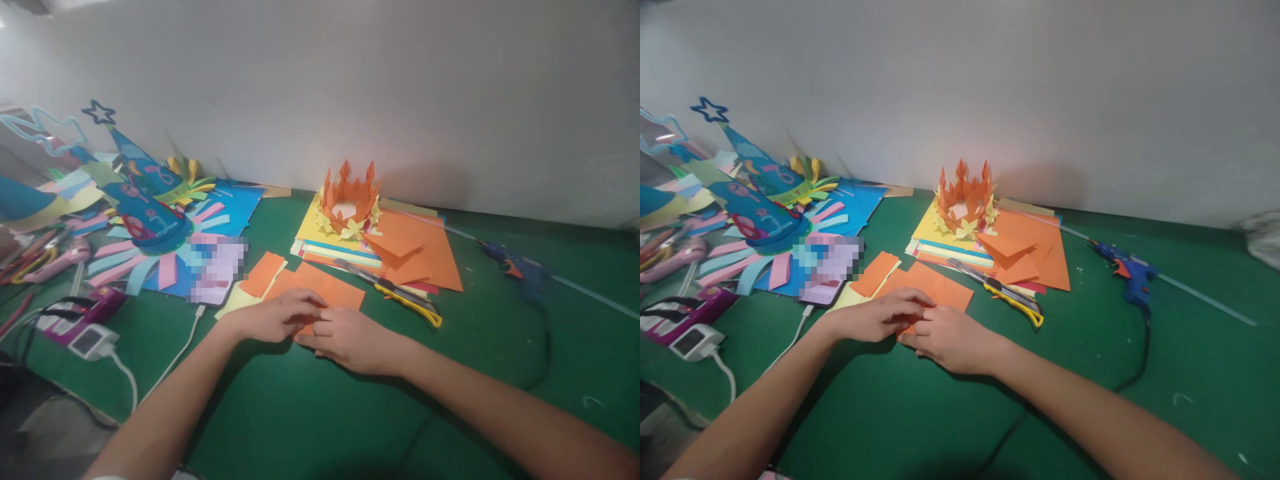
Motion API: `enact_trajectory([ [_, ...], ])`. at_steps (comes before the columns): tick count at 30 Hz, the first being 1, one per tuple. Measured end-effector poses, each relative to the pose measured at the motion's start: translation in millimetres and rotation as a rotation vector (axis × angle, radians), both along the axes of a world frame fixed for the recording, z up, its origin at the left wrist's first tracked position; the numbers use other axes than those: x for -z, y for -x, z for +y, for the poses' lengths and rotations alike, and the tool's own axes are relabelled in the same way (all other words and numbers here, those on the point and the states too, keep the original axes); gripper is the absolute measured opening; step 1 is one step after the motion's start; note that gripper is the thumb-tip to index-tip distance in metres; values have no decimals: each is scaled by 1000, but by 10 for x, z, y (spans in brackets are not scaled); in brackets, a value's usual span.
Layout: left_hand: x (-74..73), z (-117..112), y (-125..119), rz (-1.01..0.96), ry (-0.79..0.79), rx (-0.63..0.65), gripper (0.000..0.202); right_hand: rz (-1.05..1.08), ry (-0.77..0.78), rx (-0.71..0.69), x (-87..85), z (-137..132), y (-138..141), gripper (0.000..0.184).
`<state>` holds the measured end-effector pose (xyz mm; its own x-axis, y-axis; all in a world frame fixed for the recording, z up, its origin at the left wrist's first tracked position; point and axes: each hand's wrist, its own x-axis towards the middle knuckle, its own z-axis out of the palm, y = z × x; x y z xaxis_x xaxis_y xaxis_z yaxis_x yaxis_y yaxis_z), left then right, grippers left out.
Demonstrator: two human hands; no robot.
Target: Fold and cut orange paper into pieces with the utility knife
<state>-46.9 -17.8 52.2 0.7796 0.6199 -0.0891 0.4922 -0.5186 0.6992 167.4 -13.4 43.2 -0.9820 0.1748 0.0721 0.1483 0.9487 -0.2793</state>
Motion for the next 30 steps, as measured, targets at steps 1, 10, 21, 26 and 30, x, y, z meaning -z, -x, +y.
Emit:
enact_trajectory([
  [1, -3, 3, 2, 4, 6, 2, 37, 11, 8, 3, 11, -4, -2, 34],
  [10, -106, -35, 68, -16, 93, 3, 41, 59, 90, 95, 82, -8, -47, 35],
  [21, -82, -4, 75, -21, 36, 9, 64, 18, 93, 76, 27, -9, 16, 37],
  [26, -71, 9, 33, -60, 0, -62, 49, -30, 46, 59, -6, -7, 17, 36],
  [30, -43, 20, -20, -81, -44, -94, 33, -60, -38, 38, -5, -18, 17, 38],
])
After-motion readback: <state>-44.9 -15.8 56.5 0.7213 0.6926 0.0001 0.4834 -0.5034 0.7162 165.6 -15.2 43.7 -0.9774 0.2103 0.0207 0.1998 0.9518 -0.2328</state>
